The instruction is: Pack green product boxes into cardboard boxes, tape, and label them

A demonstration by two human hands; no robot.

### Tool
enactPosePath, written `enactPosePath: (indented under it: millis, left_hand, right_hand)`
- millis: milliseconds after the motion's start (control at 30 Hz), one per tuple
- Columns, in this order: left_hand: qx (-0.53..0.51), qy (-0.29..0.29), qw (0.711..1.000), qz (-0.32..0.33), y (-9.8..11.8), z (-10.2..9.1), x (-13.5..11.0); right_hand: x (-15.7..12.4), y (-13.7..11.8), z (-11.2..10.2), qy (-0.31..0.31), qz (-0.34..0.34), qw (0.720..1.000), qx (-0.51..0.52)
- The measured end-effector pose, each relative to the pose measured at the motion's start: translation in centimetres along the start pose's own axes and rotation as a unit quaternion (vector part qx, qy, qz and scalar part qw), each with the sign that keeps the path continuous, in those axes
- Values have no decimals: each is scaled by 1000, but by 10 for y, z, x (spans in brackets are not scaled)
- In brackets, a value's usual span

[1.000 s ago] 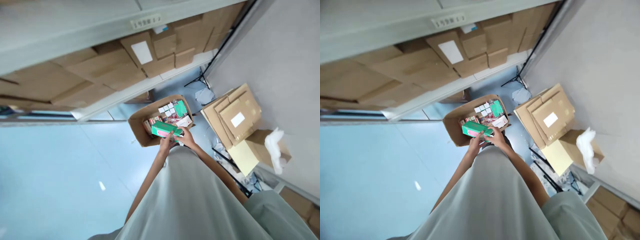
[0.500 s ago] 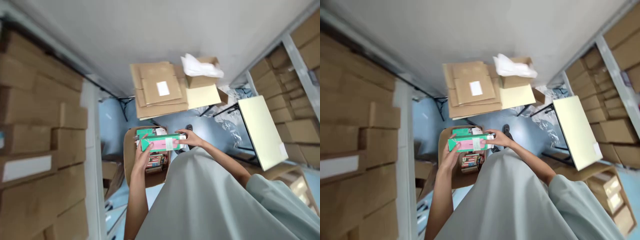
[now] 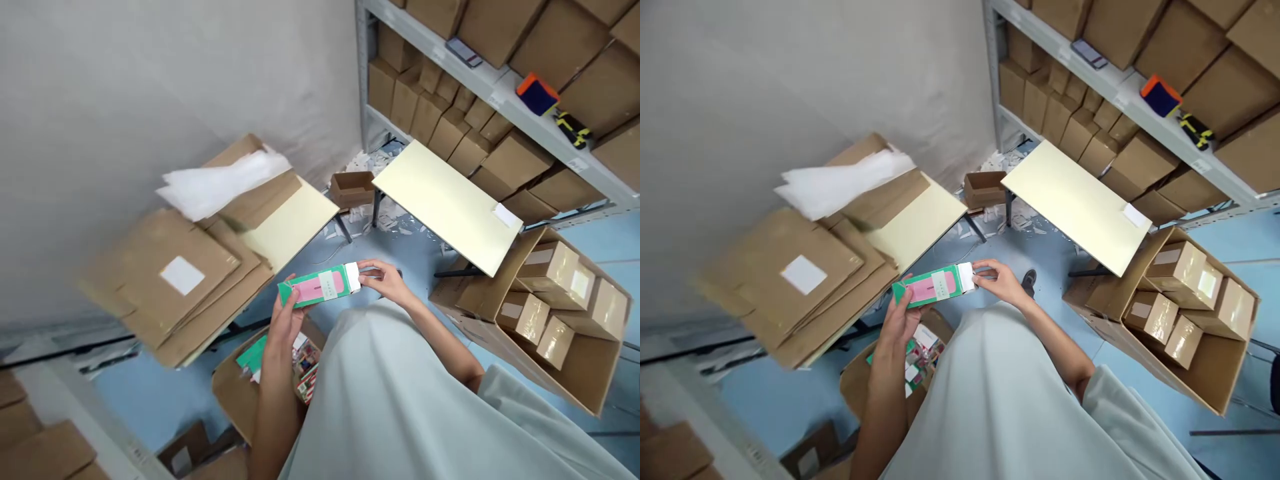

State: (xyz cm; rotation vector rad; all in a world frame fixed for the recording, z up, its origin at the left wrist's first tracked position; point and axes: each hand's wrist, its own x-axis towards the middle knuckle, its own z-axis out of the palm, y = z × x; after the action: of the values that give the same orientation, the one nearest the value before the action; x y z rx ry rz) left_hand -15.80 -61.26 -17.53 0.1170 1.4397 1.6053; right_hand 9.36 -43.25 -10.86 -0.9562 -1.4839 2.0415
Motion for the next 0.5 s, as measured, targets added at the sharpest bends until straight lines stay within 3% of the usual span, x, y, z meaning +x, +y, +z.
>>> enactPosePath:
  millis: [267,400,500]
  left_hand:
    - [44,-92,987,-125,-10,203,103]
    - [84,-157,966,-186,-7,293,140]
    - [97,-214,951,-199,6,341,175]
  right_hand:
    - [29,-46,-176,61,-66,996,-30]
    - [40,-58,-238,129,-48,987,-84]
    - [57,-48,-278,178,-21,982,-50]
